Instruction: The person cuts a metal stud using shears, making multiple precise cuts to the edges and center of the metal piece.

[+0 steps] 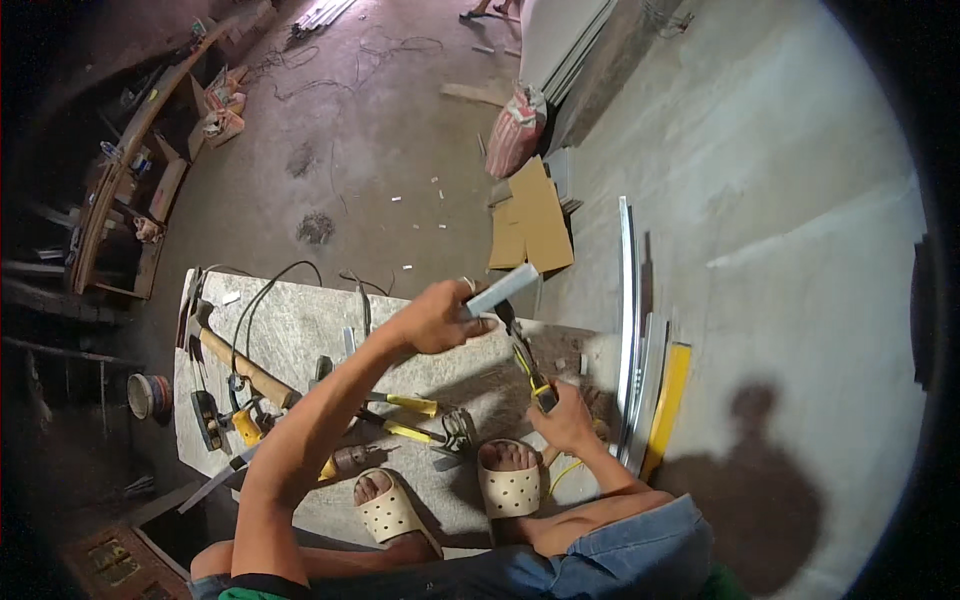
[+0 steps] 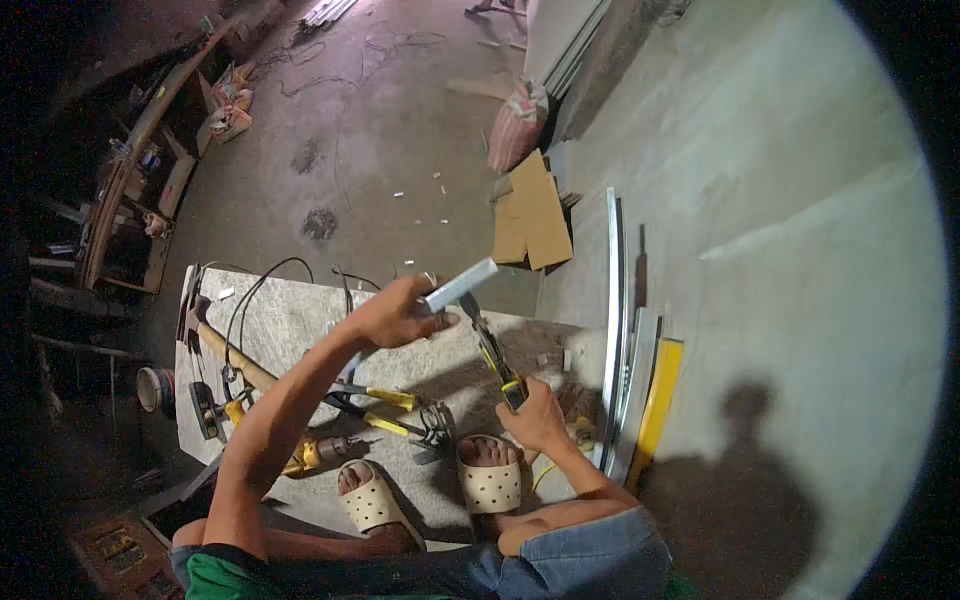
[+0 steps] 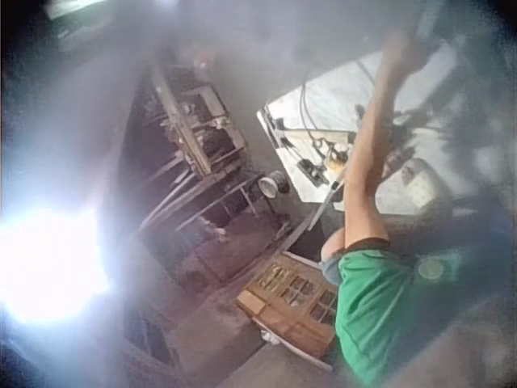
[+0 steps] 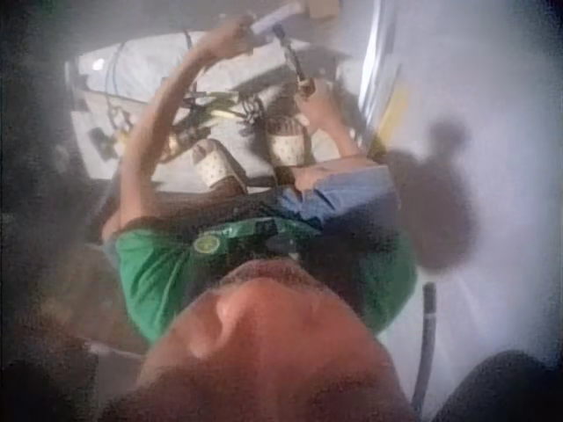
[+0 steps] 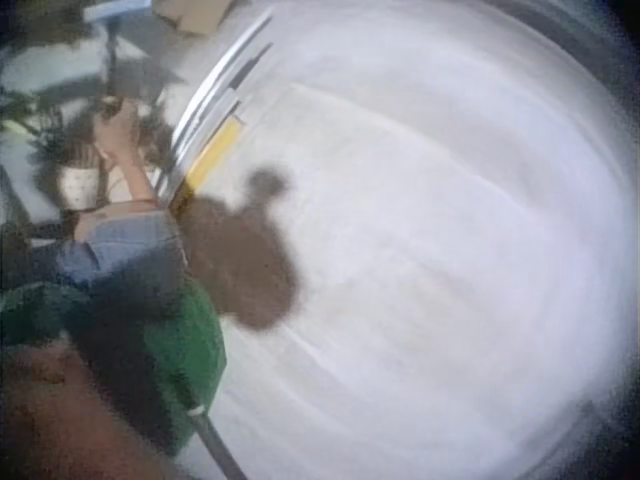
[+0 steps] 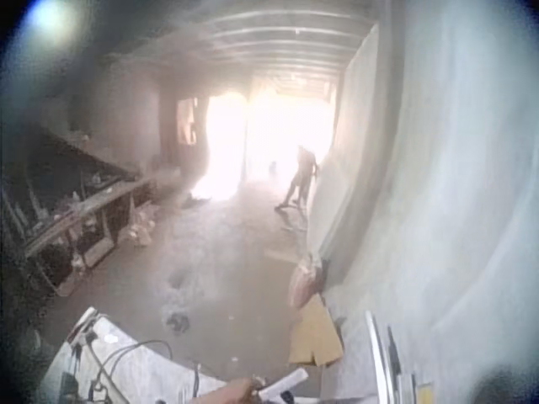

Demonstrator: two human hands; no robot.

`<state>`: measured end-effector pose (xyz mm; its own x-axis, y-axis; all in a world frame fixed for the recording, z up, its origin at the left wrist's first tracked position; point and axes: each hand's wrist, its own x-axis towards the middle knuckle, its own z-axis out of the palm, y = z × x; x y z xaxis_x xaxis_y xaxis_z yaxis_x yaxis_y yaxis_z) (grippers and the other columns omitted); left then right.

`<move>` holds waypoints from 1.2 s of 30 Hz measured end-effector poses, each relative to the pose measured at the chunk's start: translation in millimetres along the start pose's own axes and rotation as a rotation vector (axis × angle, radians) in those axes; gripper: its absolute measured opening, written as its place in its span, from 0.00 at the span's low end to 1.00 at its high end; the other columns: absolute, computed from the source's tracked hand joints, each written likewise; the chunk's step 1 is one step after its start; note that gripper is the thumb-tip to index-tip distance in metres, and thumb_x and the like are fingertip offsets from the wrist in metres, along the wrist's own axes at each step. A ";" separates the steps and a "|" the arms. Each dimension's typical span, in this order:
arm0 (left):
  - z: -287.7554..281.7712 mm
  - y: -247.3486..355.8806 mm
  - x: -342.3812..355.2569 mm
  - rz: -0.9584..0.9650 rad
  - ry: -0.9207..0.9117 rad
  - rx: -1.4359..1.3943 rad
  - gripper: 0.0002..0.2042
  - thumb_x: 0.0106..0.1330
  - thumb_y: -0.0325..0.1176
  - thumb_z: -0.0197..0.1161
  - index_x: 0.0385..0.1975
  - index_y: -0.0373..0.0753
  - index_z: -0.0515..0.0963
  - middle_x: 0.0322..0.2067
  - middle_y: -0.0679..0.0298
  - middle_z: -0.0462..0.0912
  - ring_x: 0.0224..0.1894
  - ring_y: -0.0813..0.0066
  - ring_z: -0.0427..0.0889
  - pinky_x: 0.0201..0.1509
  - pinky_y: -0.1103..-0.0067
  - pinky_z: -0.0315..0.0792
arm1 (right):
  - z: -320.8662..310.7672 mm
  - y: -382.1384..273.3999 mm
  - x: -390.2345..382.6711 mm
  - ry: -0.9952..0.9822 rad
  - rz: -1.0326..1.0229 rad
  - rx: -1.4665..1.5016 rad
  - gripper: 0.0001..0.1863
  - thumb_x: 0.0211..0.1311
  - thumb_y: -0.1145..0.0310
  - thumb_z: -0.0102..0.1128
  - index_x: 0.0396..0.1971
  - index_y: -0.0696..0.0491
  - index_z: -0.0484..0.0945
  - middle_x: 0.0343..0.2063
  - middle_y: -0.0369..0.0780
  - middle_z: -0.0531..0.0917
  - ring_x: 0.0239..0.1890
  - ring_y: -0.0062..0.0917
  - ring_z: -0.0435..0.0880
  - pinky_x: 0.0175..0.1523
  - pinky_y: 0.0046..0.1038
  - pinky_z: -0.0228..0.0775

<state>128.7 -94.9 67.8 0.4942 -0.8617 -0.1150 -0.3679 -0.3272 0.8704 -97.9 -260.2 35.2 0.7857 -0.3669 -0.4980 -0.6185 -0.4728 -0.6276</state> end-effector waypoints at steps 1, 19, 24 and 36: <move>-3.7 -4.9 1.2 -0.150 -0.065 -0.097 0.18 0.62 0.44 0.67 0.38 0.32 0.78 0.20 0.62 0.78 0.24 0.76 0.77 0.28 0.73 0.71 | -0.6 0.3 0.3 0.001 -0.033 -0.010 0.18 0.47 0.61 0.64 0.31 0.62 0.75 0.22 0.47 0.78 0.27 0.38 0.78 0.37 0.36 0.70; 2.8 0.1 3.5 -0.215 -0.100 -0.209 0.14 0.59 0.39 0.68 0.29 0.33 0.77 0.17 0.70 0.73 0.20 0.82 0.71 0.22 0.81 0.64 | -24.5 0.4 -1.5 -0.094 -0.077 -0.093 0.18 0.46 0.63 0.62 0.32 0.63 0.75 0.23 0.52 0.77 0.29 0.46 0.78 0.38 0.40 0.69; 3.2 3.8 4.8 -0.202 -0.067 -0.049 0.15 0.60 0.41 0.68 0.29 0.33 0.78 0.21 0.67 0.76 0.25 0.80 0.73 0.28 0.78 0.68 | -29.2 1.9 6.9 -0.169 0.013 -0.179 0.22 0.50 0.56 0.63 0.35 0.61 0.76 0.33 0.55 0.80 0.37 0.45 0.81 0.45 0.40 0.72; 27.0 -2.6 2.3 -0.076 -0.124 -0.124 0.23 0.61 0.48 0.67 0.39 0.29 0.77 0.29 0.54 0.80 0.34 0.69 0.76 0.41 0.70 0.70 | 1.1 50.3 3.5 -0.038 -0.139 -0.092 0.24 0.50 0.58 0.63 0.40 0.63 0.73 0.28 0.54 0.80 0.35 0.48 0.81 0.42 0.42 0.71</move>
<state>109.6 -106.5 52.3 0.4132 -0.8801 -0.2341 -0.2297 -0.3494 0.9084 -126.3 -284.4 1.2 0.8621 -0.2629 -0.4332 -0.4990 -0.5893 -0.6354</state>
